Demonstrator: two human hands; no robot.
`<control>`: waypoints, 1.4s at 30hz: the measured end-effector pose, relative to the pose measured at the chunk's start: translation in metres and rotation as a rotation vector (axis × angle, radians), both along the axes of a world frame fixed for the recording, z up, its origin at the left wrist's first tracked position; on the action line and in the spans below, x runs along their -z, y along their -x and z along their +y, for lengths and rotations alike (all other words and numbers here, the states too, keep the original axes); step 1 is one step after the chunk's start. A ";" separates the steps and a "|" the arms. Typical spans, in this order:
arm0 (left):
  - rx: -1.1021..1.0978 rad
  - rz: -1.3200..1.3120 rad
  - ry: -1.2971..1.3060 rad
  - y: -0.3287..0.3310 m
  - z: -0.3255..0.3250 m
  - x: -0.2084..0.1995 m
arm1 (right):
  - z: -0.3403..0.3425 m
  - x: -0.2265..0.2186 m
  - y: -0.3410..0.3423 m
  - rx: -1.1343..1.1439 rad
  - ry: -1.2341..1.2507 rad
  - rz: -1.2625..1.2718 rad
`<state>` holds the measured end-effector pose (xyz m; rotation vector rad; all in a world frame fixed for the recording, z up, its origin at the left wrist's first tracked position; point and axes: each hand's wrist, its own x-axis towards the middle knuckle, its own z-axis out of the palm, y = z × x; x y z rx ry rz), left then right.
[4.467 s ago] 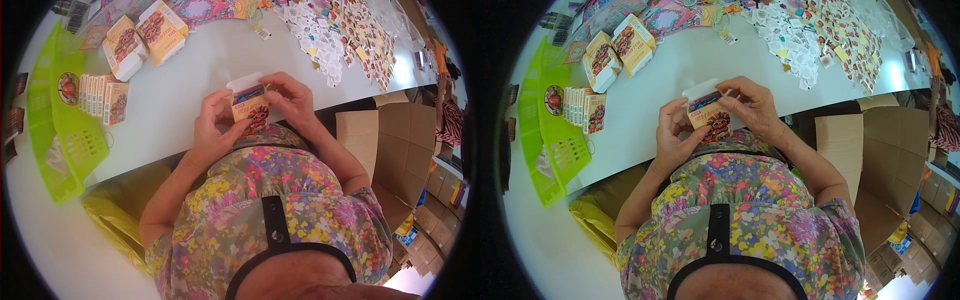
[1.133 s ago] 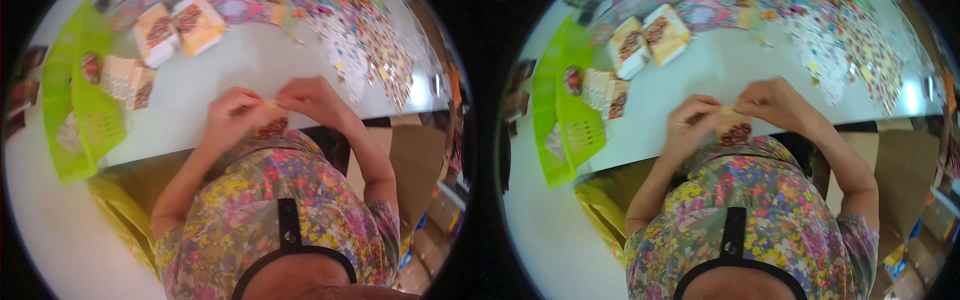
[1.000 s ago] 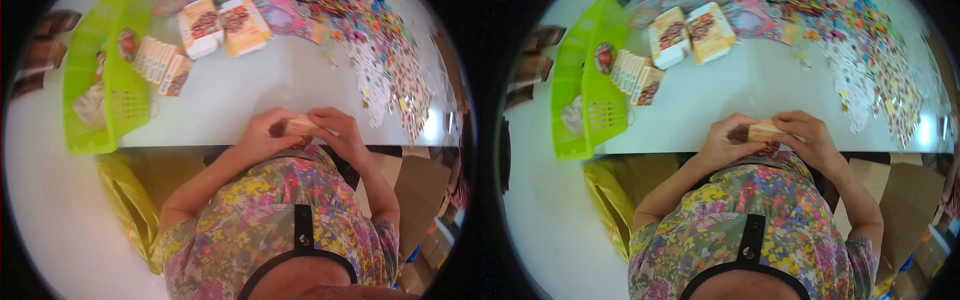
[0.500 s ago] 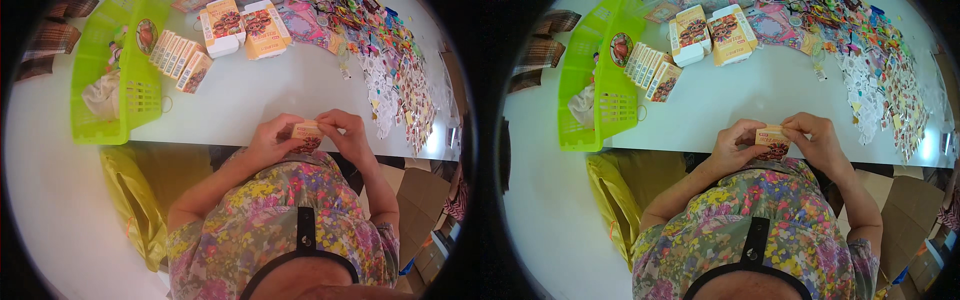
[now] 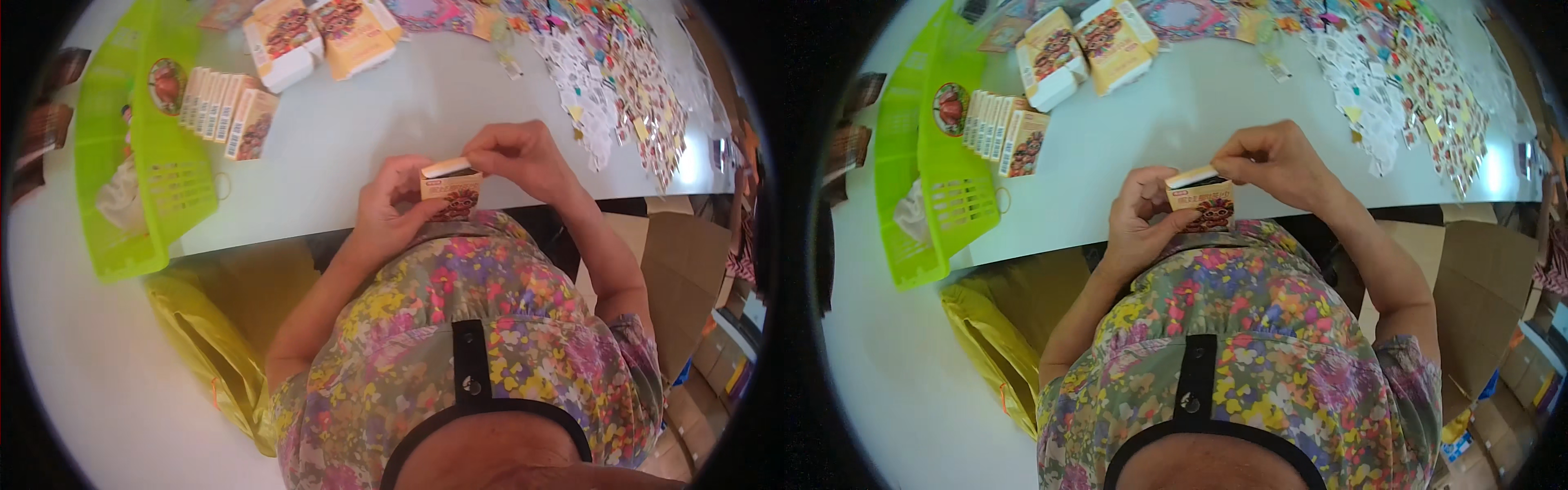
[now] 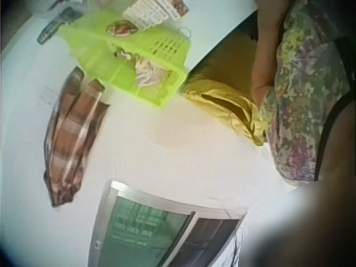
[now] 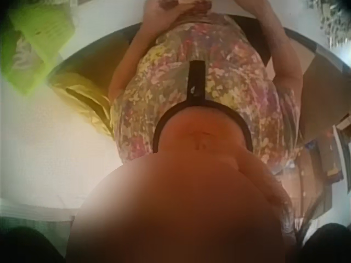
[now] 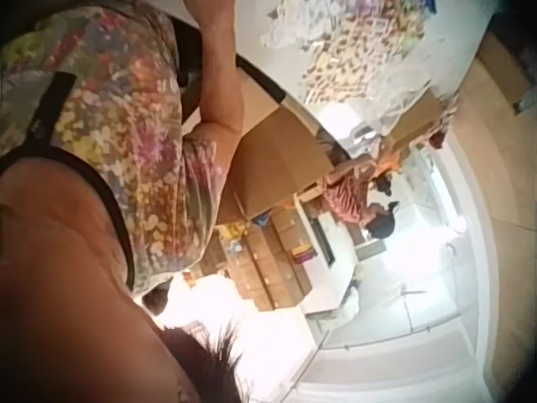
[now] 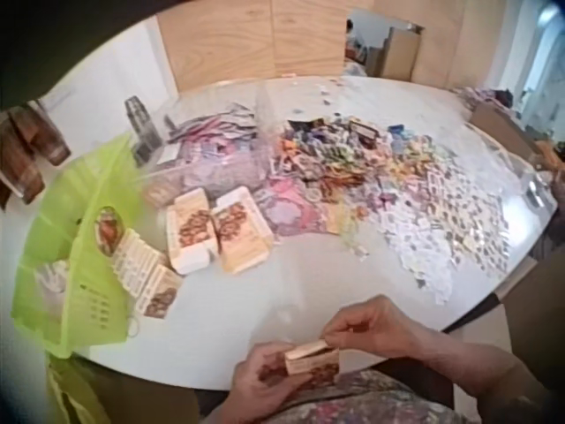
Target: Assembling small toy products by placing colorful components into containers and wrapping them with cardboard sleeves.
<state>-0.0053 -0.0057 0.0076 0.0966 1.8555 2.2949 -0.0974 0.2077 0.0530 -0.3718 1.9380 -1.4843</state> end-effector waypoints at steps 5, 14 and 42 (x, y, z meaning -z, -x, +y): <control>-0.051 0.000 -0.065 0.001 0.003 0.004 | -0.006 -0.004 -0.007 -0.043 0.082 0.159; -0.088 0.006 0.012 0.005 0.003 -0.003 | 0.008 0.000 -0.014 0.049 0.123 0.057; 0.031 0.455 0.389 0.003 0.001 0.002 | 0.011 0.001 -0.045 -0.078 -0.022 0.734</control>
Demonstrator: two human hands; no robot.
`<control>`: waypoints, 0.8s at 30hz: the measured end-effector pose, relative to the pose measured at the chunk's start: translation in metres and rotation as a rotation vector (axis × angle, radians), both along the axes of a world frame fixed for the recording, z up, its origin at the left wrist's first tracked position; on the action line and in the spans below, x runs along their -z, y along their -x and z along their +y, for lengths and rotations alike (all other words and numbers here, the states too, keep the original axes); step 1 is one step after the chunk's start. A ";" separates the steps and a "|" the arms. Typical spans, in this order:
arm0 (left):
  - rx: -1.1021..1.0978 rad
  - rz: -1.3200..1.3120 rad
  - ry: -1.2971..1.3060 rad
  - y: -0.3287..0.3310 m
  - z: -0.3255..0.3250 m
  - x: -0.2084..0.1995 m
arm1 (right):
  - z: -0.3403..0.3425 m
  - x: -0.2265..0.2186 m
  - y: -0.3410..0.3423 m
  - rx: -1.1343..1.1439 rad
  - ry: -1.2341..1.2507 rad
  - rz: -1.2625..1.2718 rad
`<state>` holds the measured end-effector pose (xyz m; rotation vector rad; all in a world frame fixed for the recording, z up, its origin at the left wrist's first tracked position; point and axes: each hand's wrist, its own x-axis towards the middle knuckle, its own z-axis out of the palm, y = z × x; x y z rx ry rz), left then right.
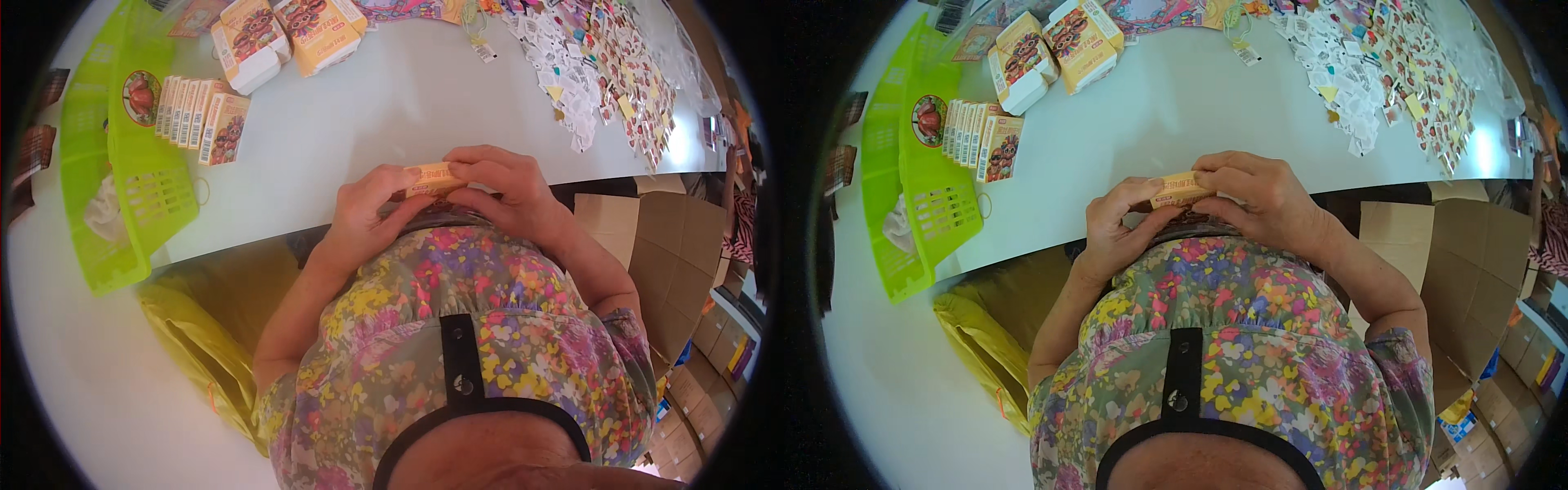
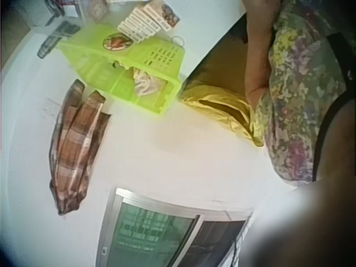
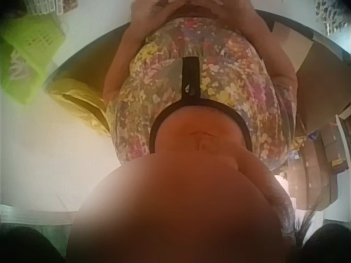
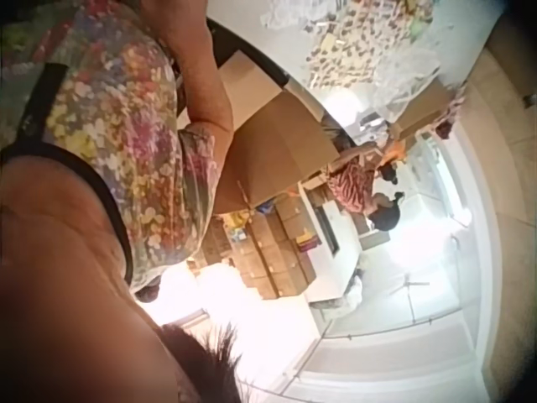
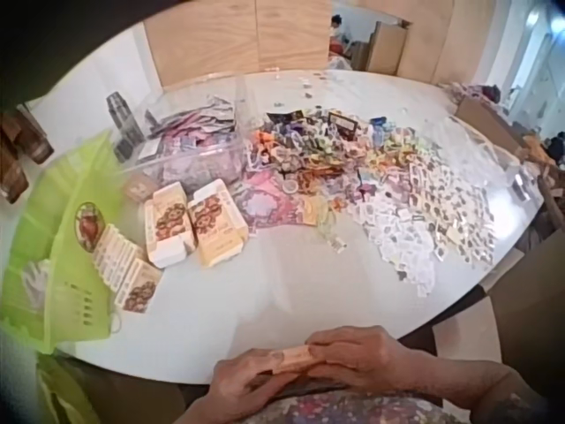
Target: Assembling small toy products by placing colorful components into containers and wrapping them with cardboard sleeves.
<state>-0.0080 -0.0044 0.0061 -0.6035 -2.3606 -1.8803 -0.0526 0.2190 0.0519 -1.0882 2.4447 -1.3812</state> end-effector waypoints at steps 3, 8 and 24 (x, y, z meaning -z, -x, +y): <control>0.024 0.007 -0.032 -0.004 -0.001 -0.002 | 0.000 0.003 0.003 0.008 0.074 -0.123; -0.195 -0.116 -0.120 -0.002 -0.025 -0.012 | -0.022 -0.004 0.039 0.022 0.070 -0.407; -0.926 0.458 1.212 0.031 -0.125 -0.016 | -0.113 0.045 0.197 0.384 -0.038 -0.061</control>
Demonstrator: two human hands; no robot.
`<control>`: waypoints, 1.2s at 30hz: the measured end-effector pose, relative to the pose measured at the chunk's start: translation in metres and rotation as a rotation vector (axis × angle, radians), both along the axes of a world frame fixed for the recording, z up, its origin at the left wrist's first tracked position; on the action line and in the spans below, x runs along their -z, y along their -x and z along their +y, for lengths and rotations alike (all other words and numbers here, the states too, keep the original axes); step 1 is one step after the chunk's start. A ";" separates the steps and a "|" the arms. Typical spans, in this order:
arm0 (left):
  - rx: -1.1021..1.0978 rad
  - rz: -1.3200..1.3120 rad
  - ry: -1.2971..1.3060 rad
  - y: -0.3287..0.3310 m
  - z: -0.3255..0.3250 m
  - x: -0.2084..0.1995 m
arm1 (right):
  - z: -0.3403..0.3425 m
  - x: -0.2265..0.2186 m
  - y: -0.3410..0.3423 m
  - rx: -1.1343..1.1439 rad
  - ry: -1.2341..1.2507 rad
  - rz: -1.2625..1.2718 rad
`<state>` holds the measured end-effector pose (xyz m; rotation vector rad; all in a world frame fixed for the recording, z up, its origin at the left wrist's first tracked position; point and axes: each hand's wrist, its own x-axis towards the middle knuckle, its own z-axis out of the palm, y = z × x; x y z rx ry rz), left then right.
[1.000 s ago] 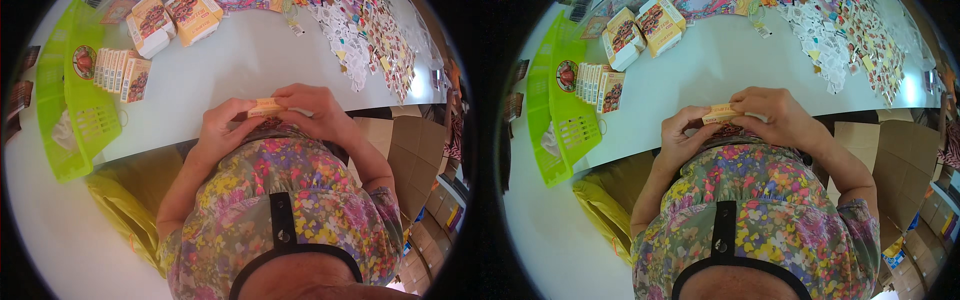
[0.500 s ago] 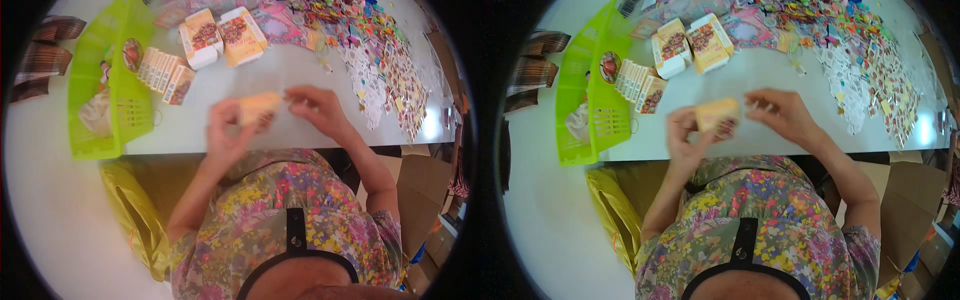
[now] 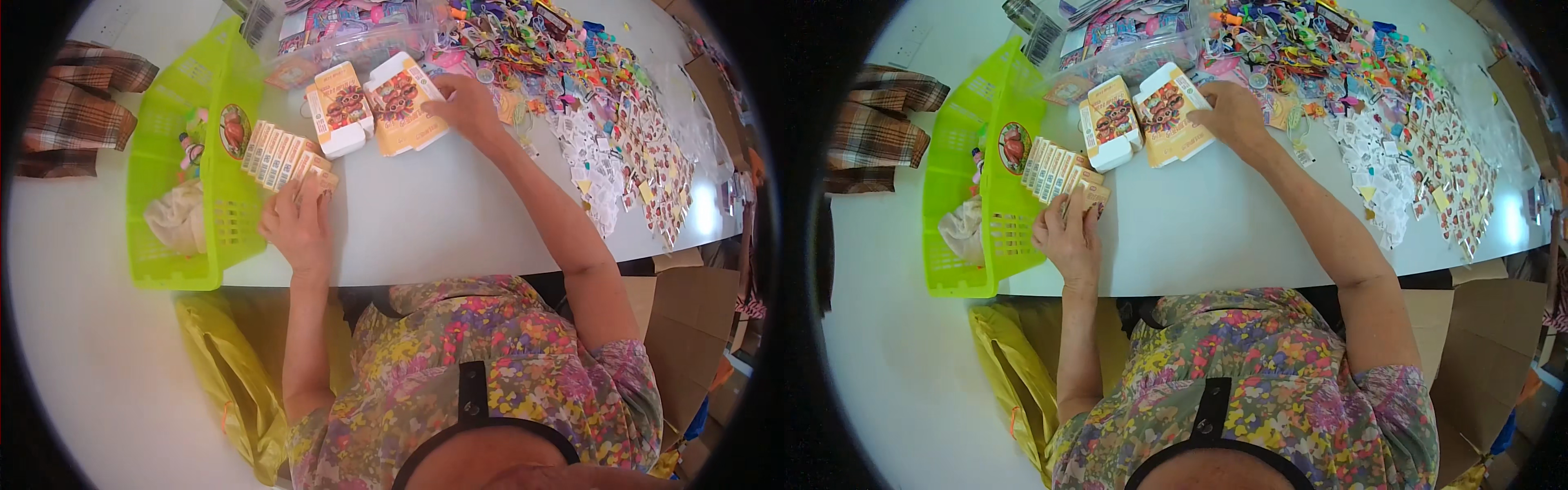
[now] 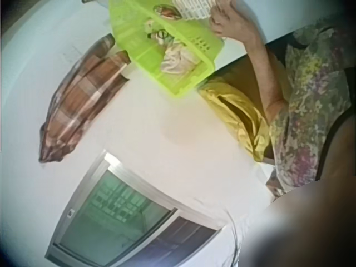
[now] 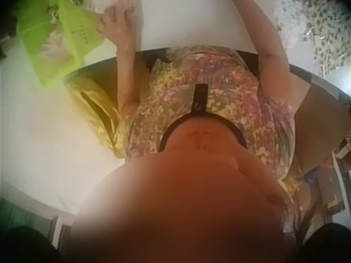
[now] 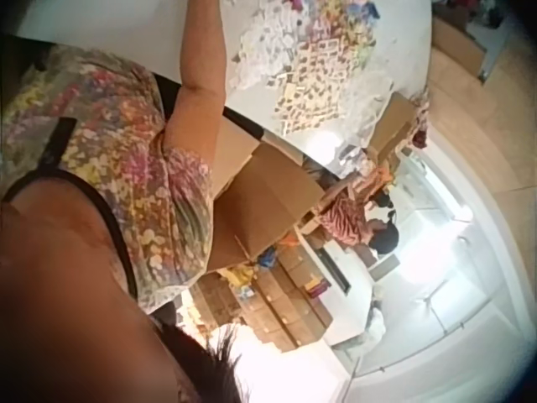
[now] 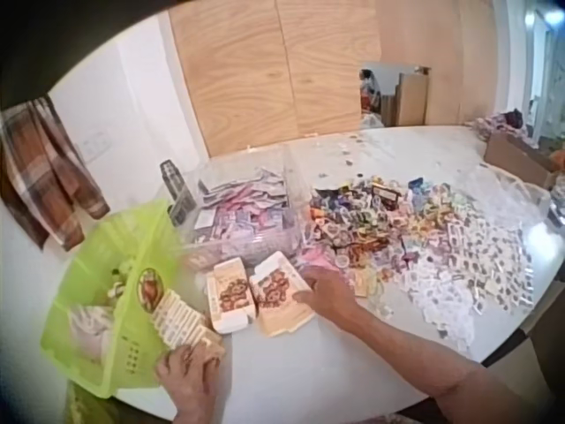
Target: Assembling small toy products by placing colorful components into containers and wrapping them with cardboard sleeves.
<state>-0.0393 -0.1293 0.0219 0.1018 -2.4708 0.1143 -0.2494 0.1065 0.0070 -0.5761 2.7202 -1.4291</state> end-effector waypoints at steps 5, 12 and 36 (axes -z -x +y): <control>0.102 0.205 -0.085 -0.011 0.026 -0.019 | 0.025 -0.028 -0.031 0.096 0.370 -0.248; 0.609 -0.532 -2.497 0.010 0.105 -0.019 | 0.062 -0.038 -0.125 -0.136 0.578 -0.634; 0.567 -0.808 -1.896 -0.001 0.171 -0.012 | 0.094 -0.013 -0.184 0.108 0.448 -0.148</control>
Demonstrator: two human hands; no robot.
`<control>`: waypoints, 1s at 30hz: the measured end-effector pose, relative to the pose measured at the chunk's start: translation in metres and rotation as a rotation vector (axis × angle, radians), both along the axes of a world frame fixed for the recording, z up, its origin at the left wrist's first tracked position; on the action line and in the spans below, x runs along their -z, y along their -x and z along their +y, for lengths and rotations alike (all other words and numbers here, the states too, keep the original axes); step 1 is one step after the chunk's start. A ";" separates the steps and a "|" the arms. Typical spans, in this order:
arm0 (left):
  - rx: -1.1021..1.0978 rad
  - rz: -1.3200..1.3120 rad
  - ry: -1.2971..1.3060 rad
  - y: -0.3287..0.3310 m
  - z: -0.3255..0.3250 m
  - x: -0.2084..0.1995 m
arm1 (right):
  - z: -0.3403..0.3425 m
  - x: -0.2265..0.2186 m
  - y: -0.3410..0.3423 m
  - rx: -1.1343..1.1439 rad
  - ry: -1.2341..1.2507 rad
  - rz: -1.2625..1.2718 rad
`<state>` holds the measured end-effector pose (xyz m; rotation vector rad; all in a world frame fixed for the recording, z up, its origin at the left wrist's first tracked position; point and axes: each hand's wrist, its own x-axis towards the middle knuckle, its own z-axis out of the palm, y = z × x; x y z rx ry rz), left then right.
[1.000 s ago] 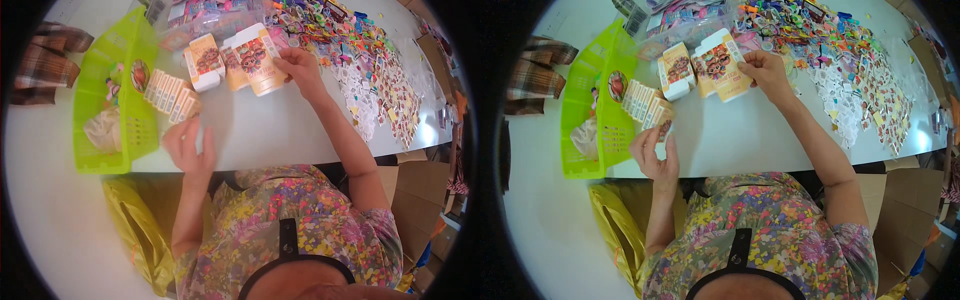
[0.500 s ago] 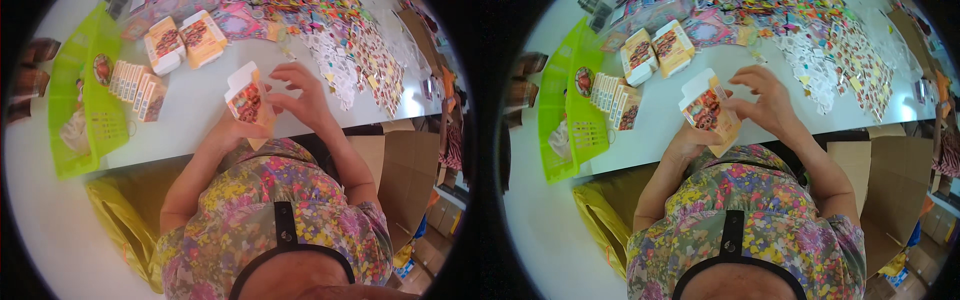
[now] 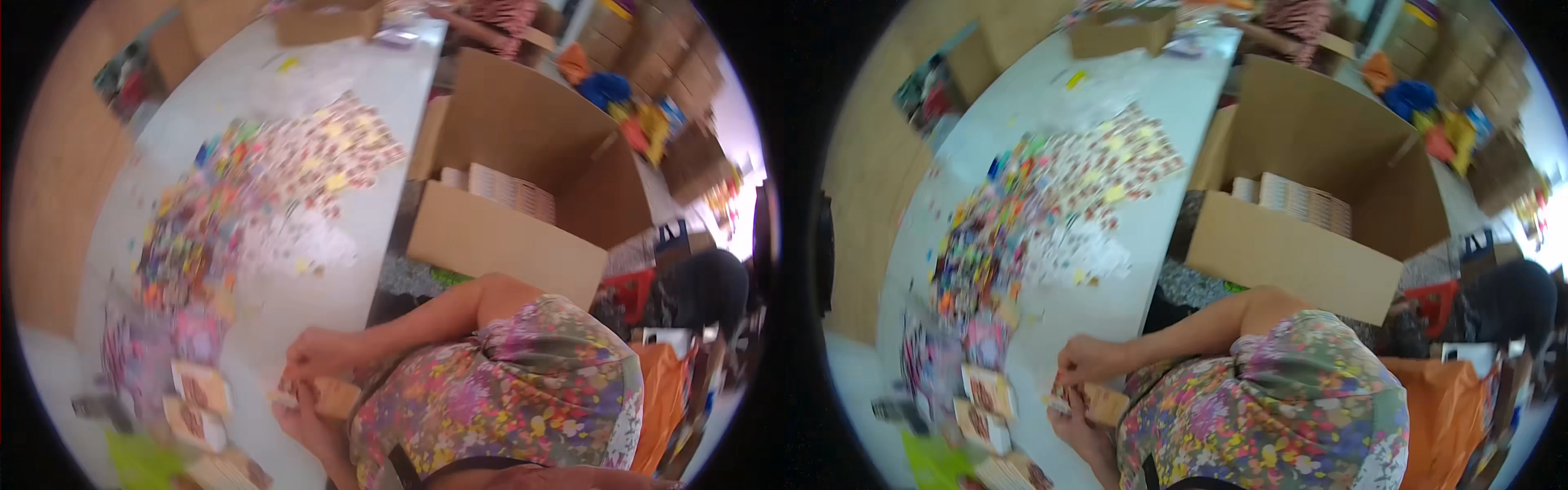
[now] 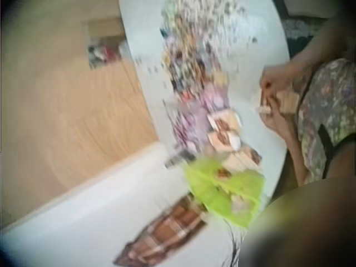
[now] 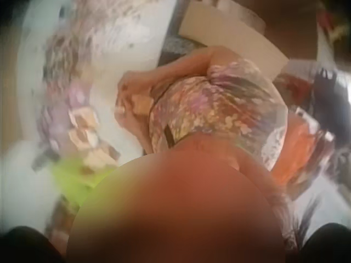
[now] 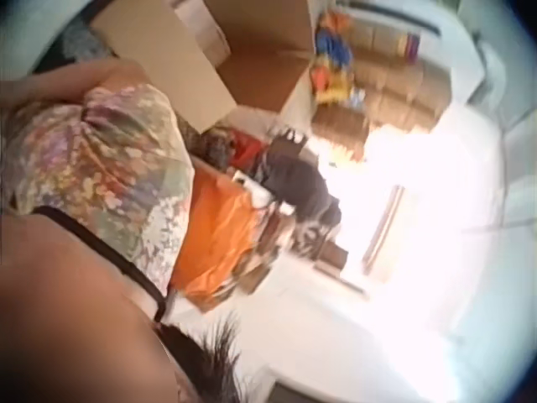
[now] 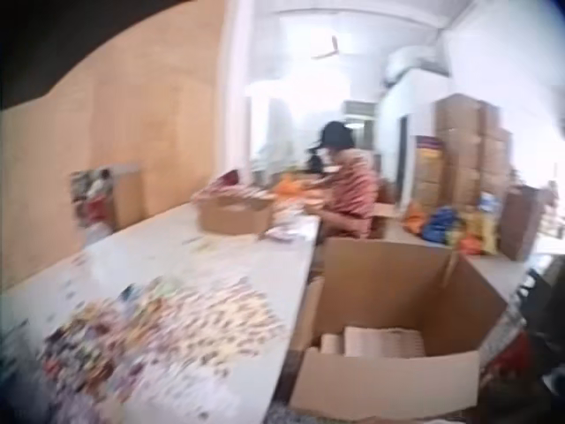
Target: Assembling small toy products by placing colorful components into containers and wrapping them with cardboard sleeves.
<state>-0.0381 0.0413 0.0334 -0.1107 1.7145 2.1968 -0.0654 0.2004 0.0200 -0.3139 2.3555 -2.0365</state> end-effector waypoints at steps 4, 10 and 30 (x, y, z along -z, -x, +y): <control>-0.265 0.122 0.280 -0.016 0.027 -0.010 | 0.021 -0.002 -0.021 0.176 -0.046 -0.064; -0.048 0.309 0.398 -0.015 0.013 0.012 | 0.030 0.018 -0.043 0.252 0.101 0.188; -0.031 0.303 0.514 -0.009 -0.006 -0.026 | 0.051 -0.015 -0.012 -0.354 0.072 -0.036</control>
